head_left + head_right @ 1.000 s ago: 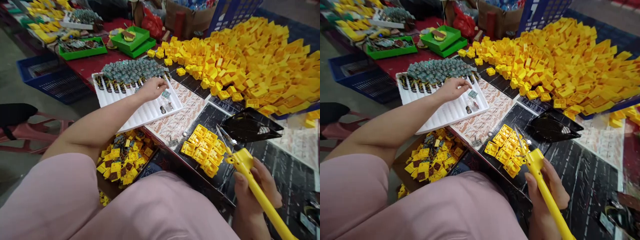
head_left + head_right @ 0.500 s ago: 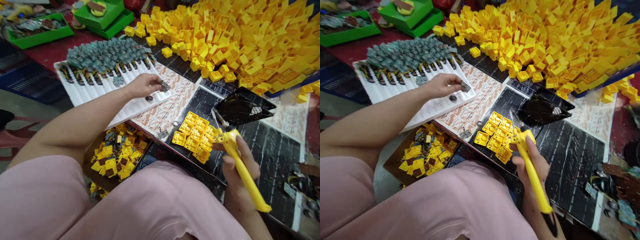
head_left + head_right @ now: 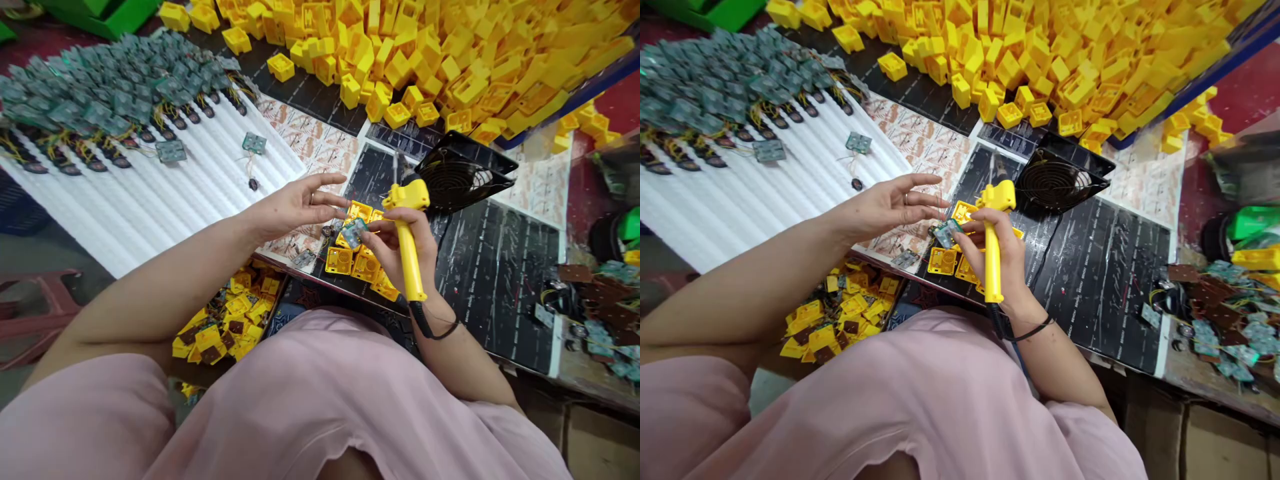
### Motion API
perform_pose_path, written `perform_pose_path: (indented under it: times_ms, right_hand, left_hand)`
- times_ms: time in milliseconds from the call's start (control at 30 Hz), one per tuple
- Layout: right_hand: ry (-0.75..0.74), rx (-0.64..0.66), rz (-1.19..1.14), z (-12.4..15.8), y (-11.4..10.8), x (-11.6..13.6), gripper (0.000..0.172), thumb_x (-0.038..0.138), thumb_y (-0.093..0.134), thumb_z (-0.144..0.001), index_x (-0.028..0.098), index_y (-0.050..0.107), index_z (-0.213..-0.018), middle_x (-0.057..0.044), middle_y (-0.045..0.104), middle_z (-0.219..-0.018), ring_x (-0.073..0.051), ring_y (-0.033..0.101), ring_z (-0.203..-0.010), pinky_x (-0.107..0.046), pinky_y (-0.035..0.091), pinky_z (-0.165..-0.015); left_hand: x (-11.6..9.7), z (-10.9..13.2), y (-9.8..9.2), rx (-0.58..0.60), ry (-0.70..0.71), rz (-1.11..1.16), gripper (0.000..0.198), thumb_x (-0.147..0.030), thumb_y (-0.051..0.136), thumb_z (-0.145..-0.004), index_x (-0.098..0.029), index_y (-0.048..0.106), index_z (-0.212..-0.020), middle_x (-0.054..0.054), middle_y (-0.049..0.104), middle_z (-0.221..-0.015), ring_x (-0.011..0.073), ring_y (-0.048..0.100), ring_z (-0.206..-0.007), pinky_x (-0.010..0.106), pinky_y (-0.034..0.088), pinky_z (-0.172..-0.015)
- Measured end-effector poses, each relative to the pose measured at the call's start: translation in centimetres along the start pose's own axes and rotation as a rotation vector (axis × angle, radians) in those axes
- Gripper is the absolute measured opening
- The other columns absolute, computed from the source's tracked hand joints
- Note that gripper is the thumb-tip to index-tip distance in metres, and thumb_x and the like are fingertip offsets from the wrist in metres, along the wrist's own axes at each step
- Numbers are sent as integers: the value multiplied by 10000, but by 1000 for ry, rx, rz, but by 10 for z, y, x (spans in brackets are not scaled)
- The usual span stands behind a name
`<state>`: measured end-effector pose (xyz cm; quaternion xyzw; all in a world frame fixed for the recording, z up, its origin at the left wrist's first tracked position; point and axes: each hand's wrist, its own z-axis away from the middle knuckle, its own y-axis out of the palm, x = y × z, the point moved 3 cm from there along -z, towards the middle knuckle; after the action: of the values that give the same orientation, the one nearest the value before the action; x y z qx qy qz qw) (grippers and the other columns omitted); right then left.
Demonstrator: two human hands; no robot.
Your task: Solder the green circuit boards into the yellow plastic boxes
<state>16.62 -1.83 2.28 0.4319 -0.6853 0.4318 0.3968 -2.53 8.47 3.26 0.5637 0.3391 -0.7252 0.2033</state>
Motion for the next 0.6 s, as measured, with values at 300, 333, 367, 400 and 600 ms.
perform_pose_path:
  times_ms: [300, 333, 367, 400, 600]
  right_hand:
    - [-105, -52, 103, 6, 0, 5, 328, 326, 785, -896, 263, 558, -1125, 19, 770, -954, -129, 757, -733, -221, 631, -686]
    - [-120, -52, 117, 6, 1, 5, 325, 319, 783, -902, 265, 561, -1133, 19, 771, -962, -129, 759, -734, -224, 632, -692]
    - [-137, -49, 130, 7, 2, 5, 320, 325, 780, -910, 266, 565, -1139, 18, 772, -966, -130, 759, -731, -226, 634, -693]
    - [-156, -42, 144, 8, 2, 5, 314, 339, 779, -917, 265, 572, -1141, 16, 772, -971, -133, 760, -729, -228, 636, -692]
    - [-231, 28, 356, 21, -36, 15, 339, 535, 643, -1002, 276, 666, -1219, -16, 764, -980, -181, 774, -788, -295, 663, -747]
  left_hand:
    - [-3, -3, 37, -251, 17, 291, 234, -350, 681, -958, -150, 764, -1048, 75, 803, -1119, 209, 735, -1116, 395, 542, -1064]
    - [-4, -5, 41, -280, 9, 346, 218, -348, 699, -950, -149, 758, -1015, 71, 805, -1083, 205, 742, -1090, 386, 551, -1051]
    - [-5, -6, 44, -295, -7, 389, 213, -355, 707, -950, -150, 749, -993, 69, 804, -1050, 202, 749, -1060, 375, 564, -1023]
    - [-6, -7, 45, -301, -26, 410, 224, -372, 706, -955, -152, 742, -984, 65, 798, -1014, 197, 755, -1020, 361, 580, -979]
    - [-10, -1, 18, -246, -17, -140, 226, -350, 696, -934, -152, 783, -1001, 35, 759, -857, 185, 724, -835, 329, 572, -829]
